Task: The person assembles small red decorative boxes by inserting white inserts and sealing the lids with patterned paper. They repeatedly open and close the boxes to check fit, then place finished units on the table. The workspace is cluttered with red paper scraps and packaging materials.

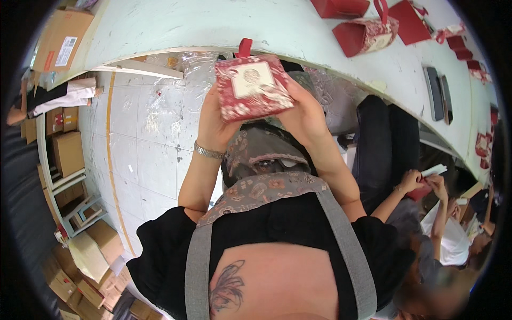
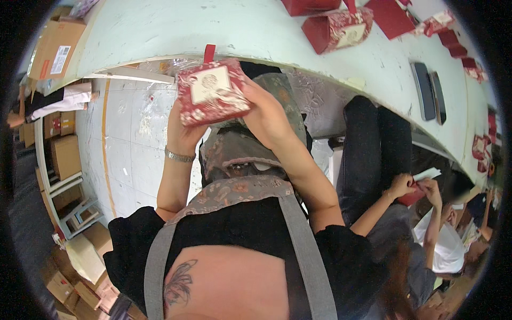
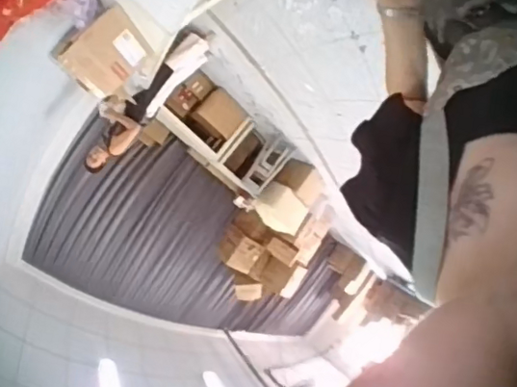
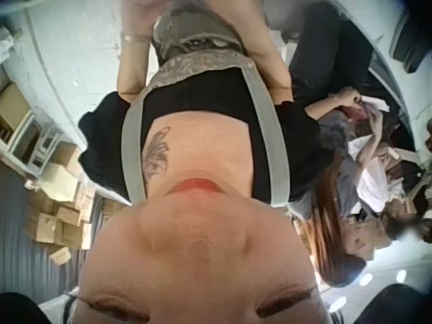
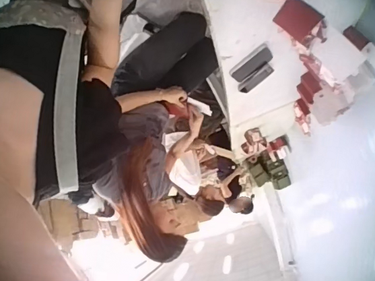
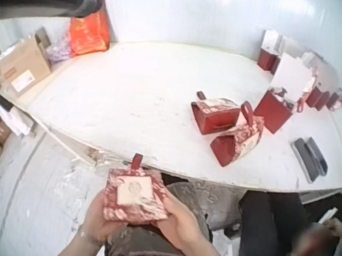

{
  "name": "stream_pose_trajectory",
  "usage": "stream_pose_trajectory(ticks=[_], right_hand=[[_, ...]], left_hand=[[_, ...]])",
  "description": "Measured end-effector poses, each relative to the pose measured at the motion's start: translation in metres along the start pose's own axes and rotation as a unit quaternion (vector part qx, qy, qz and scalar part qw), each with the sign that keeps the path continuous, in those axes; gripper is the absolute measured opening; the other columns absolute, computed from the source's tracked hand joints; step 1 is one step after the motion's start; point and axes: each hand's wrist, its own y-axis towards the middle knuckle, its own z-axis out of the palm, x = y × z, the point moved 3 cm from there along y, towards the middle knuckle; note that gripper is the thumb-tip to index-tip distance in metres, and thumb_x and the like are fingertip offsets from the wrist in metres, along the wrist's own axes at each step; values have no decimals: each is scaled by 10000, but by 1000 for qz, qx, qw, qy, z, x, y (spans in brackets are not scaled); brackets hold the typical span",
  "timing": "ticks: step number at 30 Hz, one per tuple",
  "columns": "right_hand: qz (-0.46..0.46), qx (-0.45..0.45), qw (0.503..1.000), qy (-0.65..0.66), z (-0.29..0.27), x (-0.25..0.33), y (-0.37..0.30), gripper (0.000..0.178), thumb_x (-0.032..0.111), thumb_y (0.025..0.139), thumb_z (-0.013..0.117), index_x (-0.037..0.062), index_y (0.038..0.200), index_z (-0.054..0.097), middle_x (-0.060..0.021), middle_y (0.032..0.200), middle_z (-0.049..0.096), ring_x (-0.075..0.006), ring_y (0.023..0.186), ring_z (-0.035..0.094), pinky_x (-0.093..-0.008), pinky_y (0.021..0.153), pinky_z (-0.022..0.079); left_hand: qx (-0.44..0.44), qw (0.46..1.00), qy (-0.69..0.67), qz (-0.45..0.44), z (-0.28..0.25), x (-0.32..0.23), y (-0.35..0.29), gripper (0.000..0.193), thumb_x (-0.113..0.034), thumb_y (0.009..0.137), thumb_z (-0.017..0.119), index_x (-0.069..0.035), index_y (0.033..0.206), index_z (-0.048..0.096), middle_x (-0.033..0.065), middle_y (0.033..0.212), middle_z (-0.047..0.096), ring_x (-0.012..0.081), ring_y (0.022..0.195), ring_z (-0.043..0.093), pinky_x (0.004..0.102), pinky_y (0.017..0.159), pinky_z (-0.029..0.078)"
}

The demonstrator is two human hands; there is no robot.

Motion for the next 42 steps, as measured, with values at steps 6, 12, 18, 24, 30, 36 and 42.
stream_pose_trajectory(ticks=[6,12,18,24,30,36,42], right_hand=[[-12,-22,978,206,-15,-17,-5,569,293,865,364,-44,1324,375,-176,1322,469,-275,1205,471,-406,1048,323],[-39,-3,988,150,-24,-20,-12,570,317,860,356,-49,1293,405,-163,1288,502,-258,1167,506,-399,1012,365],[-77,-98,992,21,-22,-19,-15,581,366,873,349,-47,1276,421,-158,1251,530,-240,1128,532,-380,979,391],[-168,-104,966,-165,3,-8,-24,603,366,903,402,-86,1301,373,-191,1263,501,-251,1127,522,-343,983,369],[-304,-33,736,-604,44,9,-20,521,289,929,428,-66,1310,414,-280,1418,290,-335,1288,325,-391,1026,285],[-302,-17,823,-480,48,15,-22,562,290,874,586,-9,1324,434,-253,1425,298,-253,1122,457,-349,935,387],[-27,-35,993,-109,33,7,-18,439,215,883,611,-1,1254,521,-90,1119,595,-116,959,552,-247,841,446]], left_hand=[[16,989,143,42,49,-7,-24,315,-111,929,492,3,1223,489,76,1117,599,131,995,589,273,873,474],[42,992,115,-14,41,-7,-22,304,-110,928,502,5,1210,496,72,1116,600,121,993,587,277,857,481],[80,986,136,49,33,5,-23,331,-121,933,493,10,1235,458,91,1153,580,146,1021,585,301,871,489],[150,983,34,102,27,7,-27,351,-61,931,471,15,1271,418,111,1188,564,163,1068,569,325,913,482],[11,985,93,145,-27,3,-15,491,-372,983,299,-18,1311,386,134,1254,517,254,1114,546,386,904,486],[105,971,175,125,-6,-14,-23,680,-517,904,448,-86,1400,273,104,1362,423,236,1237,435,398,1030,361],[118,970,152,152,13,-2,-25,657,-345,817,684,-27,1291,360,93,1188,542,184,1059,567,332,898,480]])
